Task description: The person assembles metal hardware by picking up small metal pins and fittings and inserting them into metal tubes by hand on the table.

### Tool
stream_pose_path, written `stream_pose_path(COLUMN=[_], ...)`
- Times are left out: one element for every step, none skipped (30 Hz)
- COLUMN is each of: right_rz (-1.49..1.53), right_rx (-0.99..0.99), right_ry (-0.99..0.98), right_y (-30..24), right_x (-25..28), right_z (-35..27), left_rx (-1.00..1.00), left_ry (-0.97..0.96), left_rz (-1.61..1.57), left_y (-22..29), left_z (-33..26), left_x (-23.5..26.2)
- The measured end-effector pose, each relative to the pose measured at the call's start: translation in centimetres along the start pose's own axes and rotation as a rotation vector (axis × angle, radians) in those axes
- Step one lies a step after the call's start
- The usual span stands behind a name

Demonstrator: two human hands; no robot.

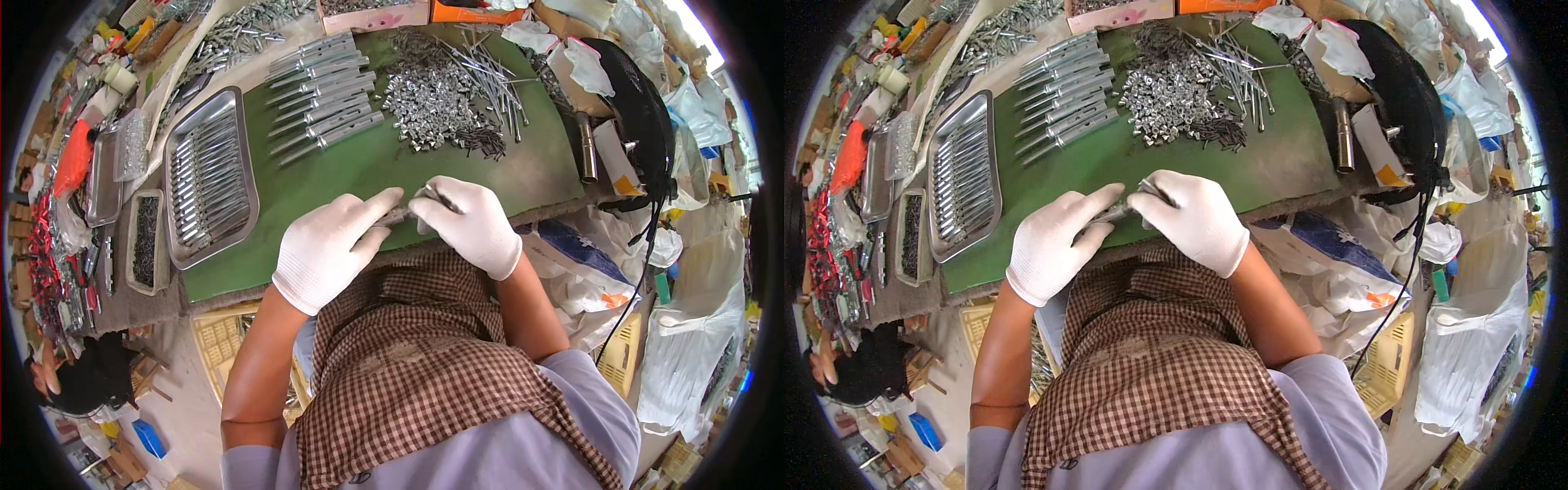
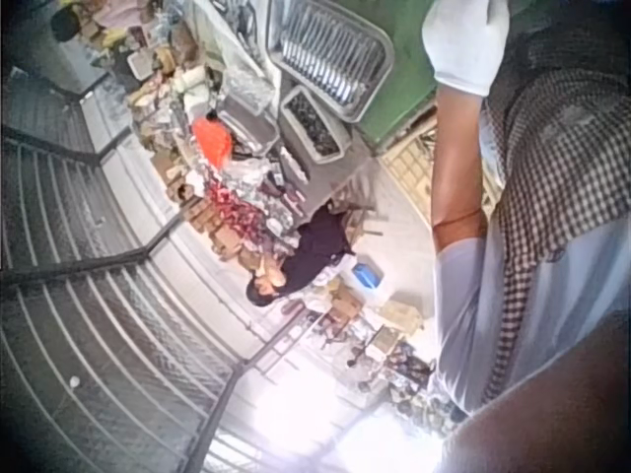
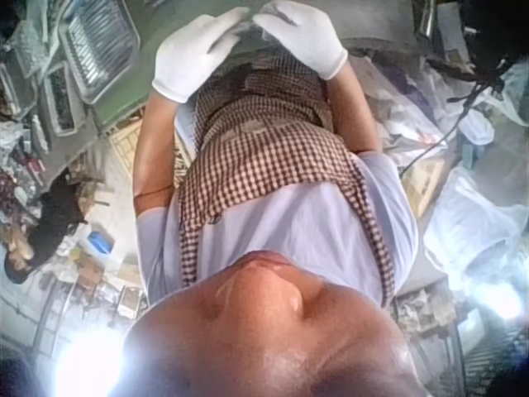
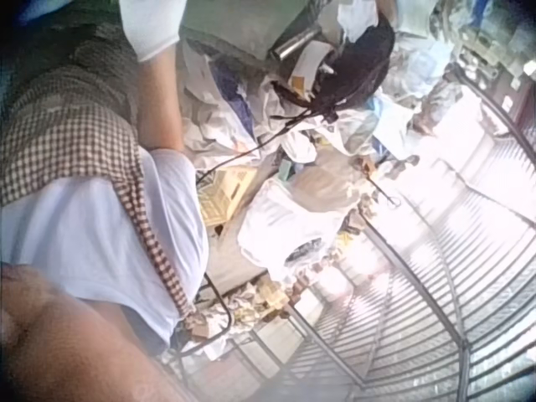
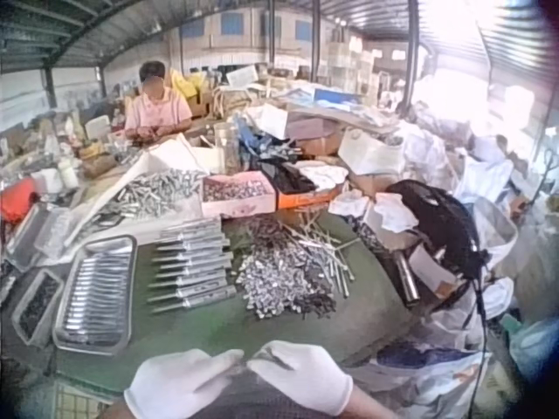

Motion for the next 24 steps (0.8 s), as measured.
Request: stream_pose_path(right_rz=[-0.002, 0.015, 0.032, 0.030, 0.047, 0.063, 0.062, 0.048, 0.034, 0.032, -0.148, -0.328, -0.489, -0.576, -0.651, -0.725, -0.724, -0.816, -0.908, -0.908, -0.909, -0.910, -0.913, -0.747], right_rx=[0.002, -0.048, -0.097, -0.097, -0.101, -0.104, -0.104, -0.107, -0.110, -0.109, 0.214, 0.537, 0.488, 0.516, 0.646, 0.776, 0.776, 0.871, 0.963, 0.965, 0.956, 0.945, 0.944, 0.847], right_ry=[0.000, 0.005, 0.011, 0.008, 0.008, 0.008, 0.007, -0.003, -0.013, -0.014, 0.099, 0.212, 0.201, 0.189, 0.156, 0.121, 0.124, 0.033, -0.061, -0.061, -0.069, -0.077, -0.079, -0.073], right_y=[-0.1, -0.1, -0.1, 0.0, 0.1, 0.2, 0.2, 0.1, 0.0, 0.4, 0.5, 0.2, -0.1, -0.3, -0.5, -0.6, -0.7, -0.7, -0.7, -0.8, -0.9, -1.0, -1.1, -1.1], right_x=[0.2, 0.6, 0.7, 0.7, 0.6, 0.6, 0.6, 0.6, 0.6, 0.6, 0.6, 0.5, 0.6, 0.4, 0.1, -0.3, -0.8, -1.4, -1.7, -1.7, -1.6, -1.5, -1.2, -0.7], right_z=[0.1, 0.2, 0.2, 0.2, 0.3, 0.3, 0.3, 0.4, 0.4, 0.8, 1.6, 2.3, 2.9, 3.8, 4.8, 5.7, 6.6, 7.4, 7.7, 7.7, 7.7, 7.6, 7.3, 6.8], left_rx=[0.002, 0.005, 0.008, 0.020, 0.029, 0.029, 0.044, 0.058, 0.058, 0.071, 0.083, 0.083, 0.054, 0.025, 0.023, 0.045, 0.066, 0.063, 0.078, 0.099, 0.099, 0.105, 0.112, 0.112], left_ry=[0.009, 0.017, 0.018, 0.017, 0.017, 0.018, 0.026, 0.033, 0.034, 0.034, 0.032, 0.033, 0.010, -0.014, -0.013, -0.059, -0.107, -0.107, -0.146, -0.184, -0.183, -0.178, -0.172, -0.172], left_rz=[-0.011, -0.023, -0.024, -0.045, -0.068, -0.068, -0.069, -0.070, -0.070, -0.055, -0.039, -0.040, 0.044, 0.130, 0.132, 0.194, 0.255, 0.255, 0.257, 0.260, 0.260, 0.251, 0.239, 0.235], left_y=[0.0, 0.0, 0.0, 0.0, 0.0, 0.1, 0.1, 0.1, 0.2, 0.3, 0.4, 0.6, 0.8, 1.0, 1.2, 1.5, 1.6, 1.7, 1.6, 1.5, 1.5, 1.4, 1.4, 1.4], left_z=[0.0, -0.1, -0.1, -0.1, 0.0, -0.1, -0.2, -0.2, -0.2, -0.2, -0.2, -0.3, -0.4, -0.5, -0.5, -0.4, -0.4, -0.4, -0.3, -0.3, -0.3, -0.3, -0.4, -0.3], left_x=[0.0, 0.1, 0.1, 0.0, 0.0, -0.1, -0.2, -0.2, -0.2, -0.1, -0.1, -0.2, -0.4, -0.6, -0.8, -1.0, -1.1, -1.2, -1.2, -1.2, -1.2, -1.2, -1.3, -1.2])
Point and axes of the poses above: each hand's wrist, its own z-axis towards the middle knuckle, its own x-axis out of the back of the hand, y = z × x, the point moved 1 cm from there along z, towards the middle knuckle, and after that the axes turned 15 degrees about y, right-handed, at the moved point
